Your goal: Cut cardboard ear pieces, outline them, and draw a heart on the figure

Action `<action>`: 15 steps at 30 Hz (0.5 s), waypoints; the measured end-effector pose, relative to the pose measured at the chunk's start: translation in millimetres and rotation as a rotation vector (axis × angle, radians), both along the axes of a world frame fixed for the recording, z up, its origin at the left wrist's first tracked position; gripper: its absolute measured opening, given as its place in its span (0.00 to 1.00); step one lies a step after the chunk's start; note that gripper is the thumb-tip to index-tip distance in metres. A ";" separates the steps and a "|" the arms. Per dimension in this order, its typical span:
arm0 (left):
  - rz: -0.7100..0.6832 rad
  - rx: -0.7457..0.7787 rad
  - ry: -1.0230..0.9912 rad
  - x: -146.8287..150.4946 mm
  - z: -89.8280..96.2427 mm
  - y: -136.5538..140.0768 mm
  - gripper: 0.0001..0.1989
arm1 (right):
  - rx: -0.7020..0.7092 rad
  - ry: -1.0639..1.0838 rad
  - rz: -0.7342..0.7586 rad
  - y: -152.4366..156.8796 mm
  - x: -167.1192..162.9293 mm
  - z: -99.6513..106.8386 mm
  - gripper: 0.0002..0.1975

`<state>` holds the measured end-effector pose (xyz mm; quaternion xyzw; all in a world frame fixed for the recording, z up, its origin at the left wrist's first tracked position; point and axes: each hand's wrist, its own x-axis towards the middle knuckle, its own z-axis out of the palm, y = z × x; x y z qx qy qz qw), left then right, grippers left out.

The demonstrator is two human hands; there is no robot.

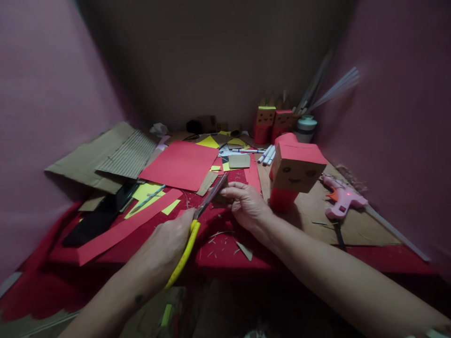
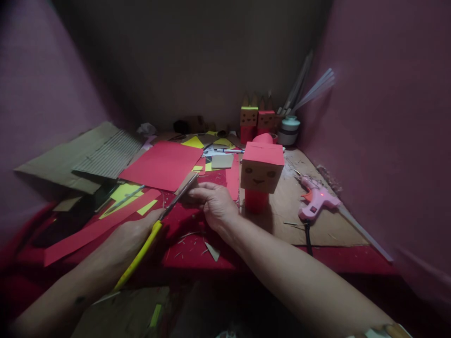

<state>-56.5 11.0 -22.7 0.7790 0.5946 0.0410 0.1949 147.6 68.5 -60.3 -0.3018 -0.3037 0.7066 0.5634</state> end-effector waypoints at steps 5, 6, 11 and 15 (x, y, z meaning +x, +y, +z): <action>0.005 -0.055 0.060 3.7 3.8 1.6 0.15 | -0.014 -0.005 0.002 -1.1 0.6 0.2 0.11; 0.008 -0.057 0.072 4.6 4.7 2.0 0.14 | -0.018 -0.006 0.001 -1.1 0.7 0.4 0.10; 0.023 -0.040 0.112 3.2 1.2 2.9 0.10 | -0.033 -0.012 0.000 -0.5 0.7 0.6 0.10; 0.032 0.007 0.118 -3.5 -8.1 3.3 0.06 | -0.044 -0.018 -0.005 0.0 0.2 0.2 0.11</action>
